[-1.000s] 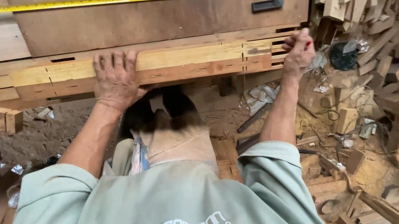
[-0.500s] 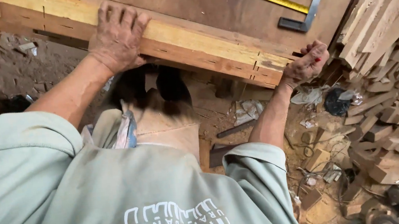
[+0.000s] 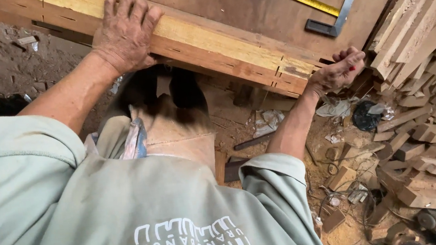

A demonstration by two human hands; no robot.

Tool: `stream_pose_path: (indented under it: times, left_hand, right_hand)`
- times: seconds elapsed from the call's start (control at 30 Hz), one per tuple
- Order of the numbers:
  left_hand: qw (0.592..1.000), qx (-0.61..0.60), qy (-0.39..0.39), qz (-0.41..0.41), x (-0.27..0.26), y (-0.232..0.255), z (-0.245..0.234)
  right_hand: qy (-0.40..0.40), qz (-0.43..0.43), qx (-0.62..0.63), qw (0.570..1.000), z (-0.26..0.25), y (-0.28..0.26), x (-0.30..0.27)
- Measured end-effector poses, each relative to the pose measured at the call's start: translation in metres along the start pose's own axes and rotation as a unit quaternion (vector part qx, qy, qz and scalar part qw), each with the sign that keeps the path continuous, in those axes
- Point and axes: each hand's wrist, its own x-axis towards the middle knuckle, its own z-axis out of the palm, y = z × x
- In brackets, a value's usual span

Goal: Measuring and marking wooden boards using a tape measure, pencil, and a square in a workshop.

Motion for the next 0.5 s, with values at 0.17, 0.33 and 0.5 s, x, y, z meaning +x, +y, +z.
stream_pose_path:
  times: [0.17, 0.33, 0.5]
  left_hand:
    - [1.000, 0.015, -0.008, -0.006, 0.000, 0.002, -0.006]
    - [0.998, 0.049, -0.040, -0.006, 0.001, 0.002, -0.004]
    - [0.998, 0.053, -0.019, -0.006, 0.002, 0.002, -0.006]
  right_hand:
    - [-0.014, -0.036, -0.028, 0.999, 0.003, 0.021, -0.005]
    - [-0.061, -0.048, -0.047, 0.996, 0.003, 0.021, -0.004]
    - [0.037, 0.034, 0.028, 0.998, 0.003, -0.022, -0.002]
